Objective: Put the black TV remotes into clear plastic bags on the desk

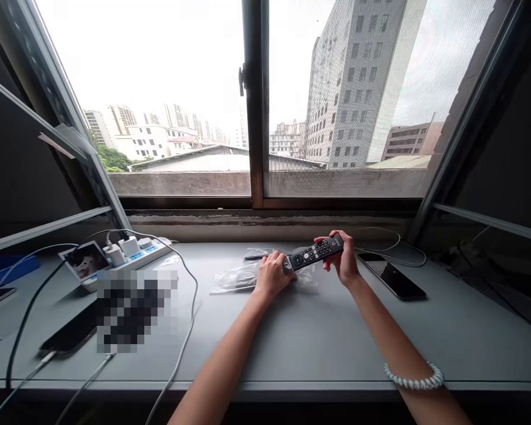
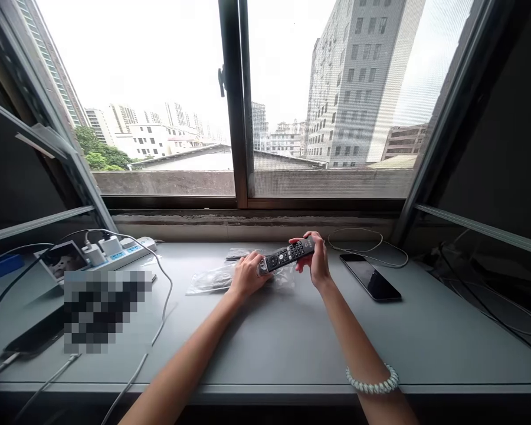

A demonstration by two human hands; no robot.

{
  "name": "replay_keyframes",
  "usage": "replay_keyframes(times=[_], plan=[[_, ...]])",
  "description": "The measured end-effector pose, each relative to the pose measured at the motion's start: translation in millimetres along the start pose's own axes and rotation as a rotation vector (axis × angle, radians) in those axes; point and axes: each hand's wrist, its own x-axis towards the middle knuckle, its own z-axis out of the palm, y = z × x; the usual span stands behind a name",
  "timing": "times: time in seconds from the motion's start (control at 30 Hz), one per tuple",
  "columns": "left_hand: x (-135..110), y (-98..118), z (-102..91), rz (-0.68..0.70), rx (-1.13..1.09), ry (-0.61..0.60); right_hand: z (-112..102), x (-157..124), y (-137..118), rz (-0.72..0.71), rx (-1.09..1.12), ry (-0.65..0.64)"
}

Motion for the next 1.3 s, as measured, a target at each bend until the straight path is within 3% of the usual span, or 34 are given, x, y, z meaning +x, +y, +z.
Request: replay_keyframes(times=[0.27,0.63,0.7,0.8,0.93,1.03,1.17,1.3], plan=[[1,7,-6.9,0.006,-0.043,0.001,-1,-1,-1,0.117,0.040,-0.189],[-1,27,-18.4,0.066,-0.066,0.074,23,-15,20,0.293,-0.295,-0.543],[0,26,-18.5,0.063,-0.077,0.117,23,-14,19,0.275,-0.289,-0.531],[3,17,-17.9,0.000,-0.082,0.174,18,-10,12,0.222,-0.236,-0.413],[5,-2,-17.5,-0.056,0.000,0.154,5,0,4,0.220,-0.009,-0.289],[5,-8,-17.3,-0.020,0.033,0.137,-3,5,3,0.260,0.131,-0.283],[4,-4,-16.4,0.033,0.013,0.164,-6,6,6,0.233,0.132,-0.247],[3,-1,-17.7,0.075,-0.021,0.127,-7,2,3,0.281,0.014,-0.364]])
